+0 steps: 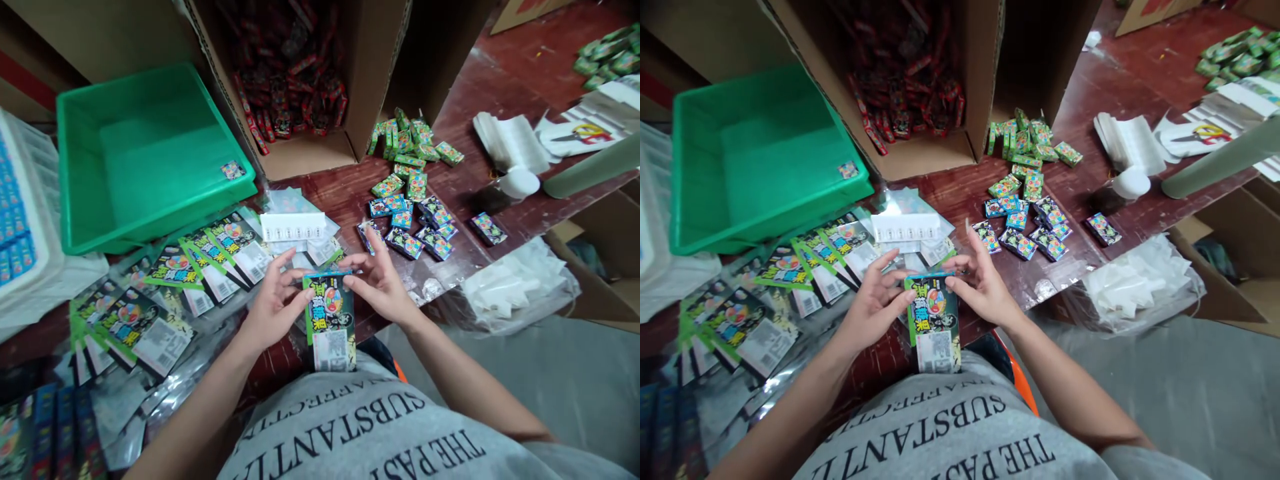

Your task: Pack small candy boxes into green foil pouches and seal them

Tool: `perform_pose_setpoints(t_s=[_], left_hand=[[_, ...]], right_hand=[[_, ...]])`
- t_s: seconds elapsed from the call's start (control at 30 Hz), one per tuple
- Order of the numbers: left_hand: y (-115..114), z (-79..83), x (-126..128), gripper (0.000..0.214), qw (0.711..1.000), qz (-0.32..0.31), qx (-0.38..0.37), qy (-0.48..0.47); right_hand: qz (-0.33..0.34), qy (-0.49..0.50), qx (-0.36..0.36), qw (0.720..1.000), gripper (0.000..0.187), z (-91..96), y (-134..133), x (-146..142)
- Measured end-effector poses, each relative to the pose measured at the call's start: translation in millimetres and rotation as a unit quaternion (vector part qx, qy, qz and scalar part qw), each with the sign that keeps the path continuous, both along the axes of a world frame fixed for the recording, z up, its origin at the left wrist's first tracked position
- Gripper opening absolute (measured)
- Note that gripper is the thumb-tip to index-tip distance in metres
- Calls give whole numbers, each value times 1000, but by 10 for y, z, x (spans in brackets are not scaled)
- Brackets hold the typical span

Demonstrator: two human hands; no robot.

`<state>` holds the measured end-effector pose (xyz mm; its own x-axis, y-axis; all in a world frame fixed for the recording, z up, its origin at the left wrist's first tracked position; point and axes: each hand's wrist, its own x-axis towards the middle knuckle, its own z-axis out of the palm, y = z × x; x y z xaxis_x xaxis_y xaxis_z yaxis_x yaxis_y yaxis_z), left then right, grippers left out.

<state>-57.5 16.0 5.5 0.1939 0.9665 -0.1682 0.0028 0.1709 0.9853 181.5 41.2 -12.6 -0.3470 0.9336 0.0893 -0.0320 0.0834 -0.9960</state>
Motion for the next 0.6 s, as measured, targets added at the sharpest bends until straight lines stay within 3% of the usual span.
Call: perform_pose_setpoints(t_s=[0.1, 0.2, 0.33, 0.47, 0.6], left_hand=[[72, 55, 20, 37, 998, -56, -19, 23], [158, 161, 72, 21, 998, -38, 9, 55], [264, 255, 119, 23, 997, 3, -13, 72], [303, 229, 120, 35, 992, 68, -32, 103], [294, 178, 132, 38, 989, 81, -37, 117]], right_hand=[[42, 2, -19, 999, 89, 43, 24, 47], [43, 26, -22, 998, 83, 121, 48, 64], [16, 56, -4, 998, 91, 184, 64, 52], [-58, 23, 56, 996, 93, 138, -18, 50], [-45, -25, 74, 996, 91, 18, -95, 27]])
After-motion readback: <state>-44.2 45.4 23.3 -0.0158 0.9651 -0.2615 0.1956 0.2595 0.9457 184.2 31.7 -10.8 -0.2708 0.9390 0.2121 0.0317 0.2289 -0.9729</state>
